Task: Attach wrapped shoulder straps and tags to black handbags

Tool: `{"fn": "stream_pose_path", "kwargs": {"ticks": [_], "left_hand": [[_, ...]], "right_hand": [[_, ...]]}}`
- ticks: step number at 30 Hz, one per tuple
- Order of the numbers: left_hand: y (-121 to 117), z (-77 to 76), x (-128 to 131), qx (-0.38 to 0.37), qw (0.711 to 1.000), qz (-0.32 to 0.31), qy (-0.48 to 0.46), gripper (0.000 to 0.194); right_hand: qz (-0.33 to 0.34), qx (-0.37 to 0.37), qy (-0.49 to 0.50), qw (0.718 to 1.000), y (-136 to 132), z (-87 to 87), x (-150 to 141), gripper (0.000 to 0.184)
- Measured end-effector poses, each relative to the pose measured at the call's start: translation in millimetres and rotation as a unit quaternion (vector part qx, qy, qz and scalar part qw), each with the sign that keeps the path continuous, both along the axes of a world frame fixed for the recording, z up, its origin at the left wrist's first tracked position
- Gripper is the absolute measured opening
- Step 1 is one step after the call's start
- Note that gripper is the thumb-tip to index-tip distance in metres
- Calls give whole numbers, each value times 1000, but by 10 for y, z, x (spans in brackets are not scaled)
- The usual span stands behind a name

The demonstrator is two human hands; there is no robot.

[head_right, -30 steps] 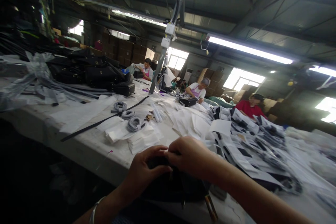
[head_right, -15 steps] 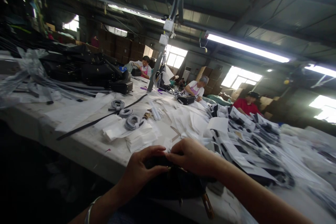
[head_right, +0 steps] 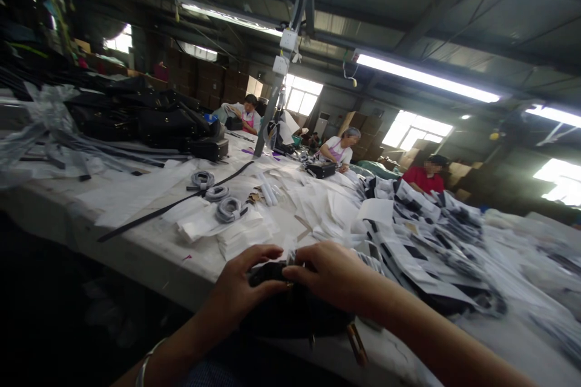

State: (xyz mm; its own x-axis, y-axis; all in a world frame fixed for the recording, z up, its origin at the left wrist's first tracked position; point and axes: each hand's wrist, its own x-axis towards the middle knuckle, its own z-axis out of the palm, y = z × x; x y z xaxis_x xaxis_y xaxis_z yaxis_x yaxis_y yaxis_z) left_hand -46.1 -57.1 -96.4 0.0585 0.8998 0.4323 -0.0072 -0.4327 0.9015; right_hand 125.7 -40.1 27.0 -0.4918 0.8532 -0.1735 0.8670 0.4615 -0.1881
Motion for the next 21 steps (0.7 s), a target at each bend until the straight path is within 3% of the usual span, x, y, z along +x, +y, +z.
{"fn": "stream_pose_path", "kwargs": {"ticks": [5,12,17,21], "left_hand": [[-32,16,-82,-1,999,-4,48,28],[-17,-19,45,-40,999,-6,-11,26],[21,-61,-24,-37,999,15,-6,41],[3,-55,-177,-14,998,29,56,34]], "right_hand": [[0,-2,-14,1000,-26,119,51,39],[16,88,11,996,-49,-89,-45,37],[26,157,-1,987,-107,-162,-87,23],[66,178,6,982,-157,-133,-128,40]]}}
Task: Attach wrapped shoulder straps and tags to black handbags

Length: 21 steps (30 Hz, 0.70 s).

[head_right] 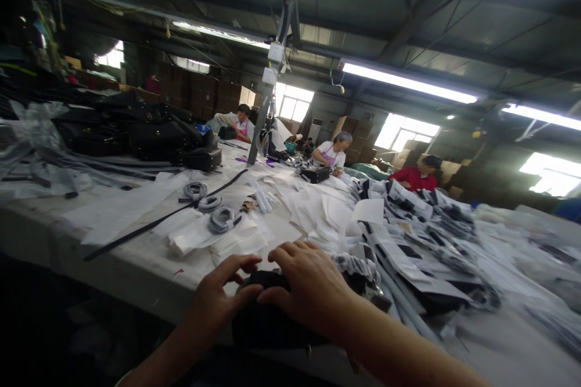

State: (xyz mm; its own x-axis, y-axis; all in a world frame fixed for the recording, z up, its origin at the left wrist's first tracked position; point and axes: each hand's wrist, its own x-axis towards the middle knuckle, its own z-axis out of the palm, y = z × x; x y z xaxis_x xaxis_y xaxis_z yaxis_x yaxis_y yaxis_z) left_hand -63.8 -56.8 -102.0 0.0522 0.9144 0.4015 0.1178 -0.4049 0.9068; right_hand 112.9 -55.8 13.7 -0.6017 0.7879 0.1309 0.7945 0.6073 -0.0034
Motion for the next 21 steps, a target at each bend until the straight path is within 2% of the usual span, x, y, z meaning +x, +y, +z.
{"fn": "stream_pose_path", "kwargs": {"ticks": [3,5,8,10,12,14,21], "left_hand": [[-15,47,-40,-37,999,-12,27,34],[-4,86,-16,-57,997,-42,8,37],[32,123,43,-105,984,-107,-94,35],[49,120,43,-140,966,-127,-175,34],[52,88,-30,-160,953,-103,-237,35],[44,25,-190,-175,943,-53,-277,36],[-76,-335,-989,-242,895,145,-346,59]], "right_hand": [[11,-30,-47,998,3,19,-48,27],[11,-30,-60,998,14,32,-78,20],[11,-23,-54,998,26,55,-97,20],[8,-29,-51,998,37,69,-87,21],[12,-37,-48,998,60,80,-58,20],[16,-45,-44,998,94,92,-16,19],[19,-59,-29,998,194,156,65,22]]}}
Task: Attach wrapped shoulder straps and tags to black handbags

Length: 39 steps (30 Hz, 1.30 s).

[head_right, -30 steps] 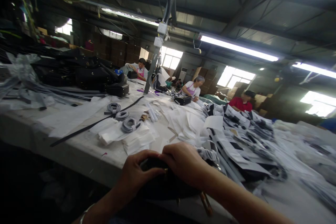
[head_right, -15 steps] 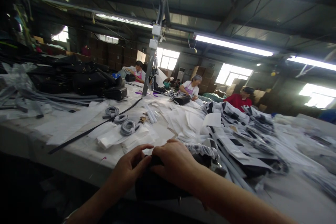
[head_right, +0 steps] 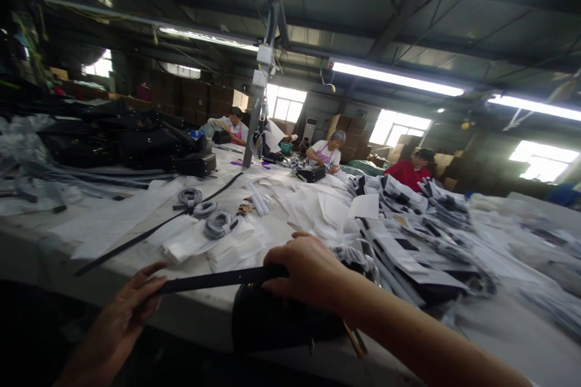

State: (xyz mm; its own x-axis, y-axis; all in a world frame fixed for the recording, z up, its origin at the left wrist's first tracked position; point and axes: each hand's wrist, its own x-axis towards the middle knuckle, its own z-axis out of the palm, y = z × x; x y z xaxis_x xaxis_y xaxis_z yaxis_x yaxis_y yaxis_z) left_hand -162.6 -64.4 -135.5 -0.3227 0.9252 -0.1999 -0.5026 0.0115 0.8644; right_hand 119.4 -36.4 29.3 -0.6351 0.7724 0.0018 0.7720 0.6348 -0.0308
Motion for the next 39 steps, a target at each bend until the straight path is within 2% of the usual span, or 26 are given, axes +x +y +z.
{"fn": "stream_pose_path", "kwargs": {"ticks": [3,6,8,11,12,14,16,17,19,21,23,25,27,29,31,33,36,38,39], "left_hand": [[-94,-160,-129,-27,1000,15,0,64],[-132,-353,-117,-36,997,-31,56,64],[-107,-471,-77,-21,981,-78,174,53],[-19,-506,24,45,923,-80,375,40],[15,-456,79,68,905,-73,413,38],[76,-262,229,107,887,-74,444,39],[129,29,429,154,875,-111,445,38],[154,191,542,185,865,-138,446,38],[209,504,770,240,836,-184,457,36],[272,752,977,266,792,-250,490,32],[338,906,1143,270,749,-326,510,28],[397,982,1256,274,726,-404,485,26],[441,1023,1312,274,730,-470,413,28],[469,1070,1315,247,764,-498,328,33],[487,1135,1282,215,804,-487,264,40],[497,1205,1238,203,829,-465,236,44],[498,1289,1200,194,844,-449,220,44],[486,1330,1204,181,853,-446,202,48],[475,1349,1215,177,856,-448,189,50]], "right_hand": [[4,-6,1,1000,41,11,-21,26],[3,-29,21,999,87,16,-21,30],[10,-56,65,996,110,19,15,38],[41,-81,140,986,107,25,131,55],[42,-74,164,983,93,26,185,56],[2,-26,220,975,47,15,309,46],[-87,38,265,960,-13,-32,438,27],[-135,52,277,950,-45,-76,499,28],[-220,2,289,932,-102,-205,597,44],[-275,-103,301,907,-143,-367,656,49],[-291,-163,323,886,-164,-517,681,46],[-266,-142,344,889,-169,-614,690,40],[-225,-85,350,905,-162,-652,700,31],[-204,-39,346,915,-147,-650,712,25],[-207,-59,368,905,-128,-627,712,26],[-195,-139,451,860,-107,-590,686,29],[-95,-259,618,736,-72,-523,601,40],[-45,-284,694,660,-33,-496,538,41],[-44,-280,723,630,-8,-492,510,41]]}}
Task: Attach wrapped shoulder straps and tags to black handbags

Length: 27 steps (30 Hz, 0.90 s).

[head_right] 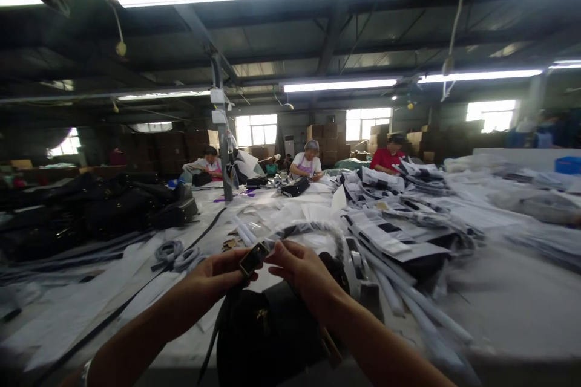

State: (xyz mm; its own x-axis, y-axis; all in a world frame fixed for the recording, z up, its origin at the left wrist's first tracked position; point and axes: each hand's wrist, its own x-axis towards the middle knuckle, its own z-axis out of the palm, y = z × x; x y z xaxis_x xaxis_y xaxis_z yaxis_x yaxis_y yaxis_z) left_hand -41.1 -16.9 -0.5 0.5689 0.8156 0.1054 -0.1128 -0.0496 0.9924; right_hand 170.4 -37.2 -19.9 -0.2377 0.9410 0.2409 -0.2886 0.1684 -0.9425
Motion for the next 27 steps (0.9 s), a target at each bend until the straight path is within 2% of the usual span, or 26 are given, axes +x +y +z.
{"fn": "stream_pose_path", "kwargs": {"ticks": [4,8,11,14,17,20,22,24,27], "left_hand": [[-59,77,92,-17,1000,8,-11,52],[-77,109,221,65,992,79,69,40],[-32,109,313,80,989,86,85,32],[55,121,397,80,988,88,93,30],[157,129,434,100,987,89,88,30],[230,57,324,133,986,49,84,36],[237,-73,142,149,984,38,86,40],[195,-275,-93,158,982,63,79,43],[43,-663,-408,150,974,157,63,44]], "right_hand": [[-101,-20,95,990,95,2,-71,34],[-146,-27,142,979,104,101,-84,28],[-195,-21,164,967,100,229,-58,25],[-217,-6,164,962,141,308,-20,28],[-190,7,157,969,164,240,-10,32],[-146,32,64,987,51,-13,-89,40],[-160,54,-43,985,-110,-241,-189,43],[-189,92,-173,962,-290,-449,-308,40],[-203,160,-340,904,-479,-631,-489,26]]}}
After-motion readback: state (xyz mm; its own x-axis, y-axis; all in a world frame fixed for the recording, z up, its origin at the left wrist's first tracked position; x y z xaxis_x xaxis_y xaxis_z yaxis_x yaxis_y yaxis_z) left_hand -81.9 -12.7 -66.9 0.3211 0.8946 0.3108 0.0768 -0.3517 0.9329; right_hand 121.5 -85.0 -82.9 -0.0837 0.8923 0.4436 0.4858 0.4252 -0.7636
